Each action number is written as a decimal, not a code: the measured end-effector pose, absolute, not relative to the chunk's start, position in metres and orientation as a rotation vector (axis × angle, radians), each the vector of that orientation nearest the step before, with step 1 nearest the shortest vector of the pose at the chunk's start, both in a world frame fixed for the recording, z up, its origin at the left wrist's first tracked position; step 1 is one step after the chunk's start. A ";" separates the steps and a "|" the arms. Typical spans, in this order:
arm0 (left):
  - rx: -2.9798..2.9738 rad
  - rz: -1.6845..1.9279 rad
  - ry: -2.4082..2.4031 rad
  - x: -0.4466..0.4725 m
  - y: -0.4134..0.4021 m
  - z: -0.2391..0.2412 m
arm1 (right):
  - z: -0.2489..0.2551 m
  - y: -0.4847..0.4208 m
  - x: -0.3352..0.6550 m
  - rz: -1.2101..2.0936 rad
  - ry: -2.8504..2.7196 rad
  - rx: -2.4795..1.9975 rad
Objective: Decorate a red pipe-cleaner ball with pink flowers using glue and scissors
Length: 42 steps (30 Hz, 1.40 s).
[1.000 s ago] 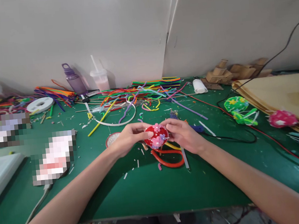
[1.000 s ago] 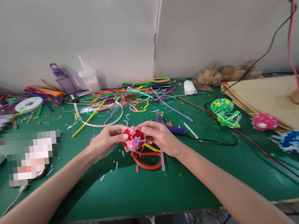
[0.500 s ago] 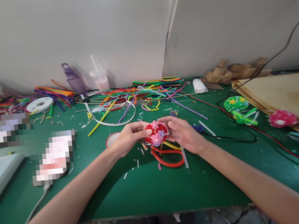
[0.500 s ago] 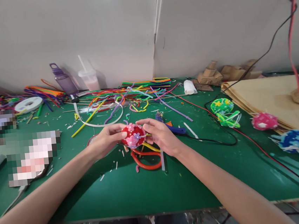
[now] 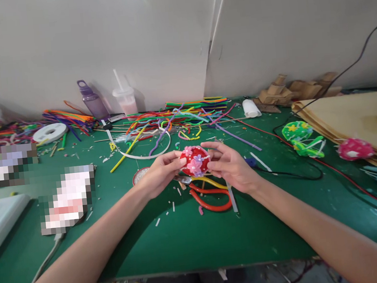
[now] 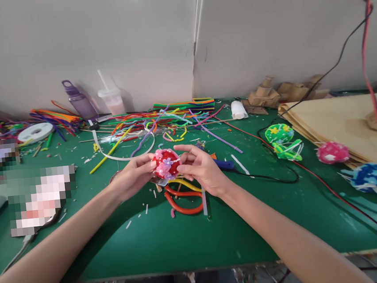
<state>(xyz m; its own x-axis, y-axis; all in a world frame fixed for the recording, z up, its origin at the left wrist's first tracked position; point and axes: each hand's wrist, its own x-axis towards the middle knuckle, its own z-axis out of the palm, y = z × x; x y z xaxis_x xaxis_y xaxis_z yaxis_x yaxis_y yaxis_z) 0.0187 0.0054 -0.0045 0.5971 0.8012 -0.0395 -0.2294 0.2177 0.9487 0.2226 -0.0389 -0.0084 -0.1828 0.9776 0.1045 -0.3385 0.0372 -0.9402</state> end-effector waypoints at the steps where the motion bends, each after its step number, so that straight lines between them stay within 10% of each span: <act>1: 1.137 0.777 0.609 0.019 0.005 -0.004 | -0.008 -0.039 0.223 1.451 -1.128 -0.798; 42: 1.059 0.831 0.592 0.021 0.000 0.002 | -0.017 -0.039 0.224 1.309 -1.337 -0.987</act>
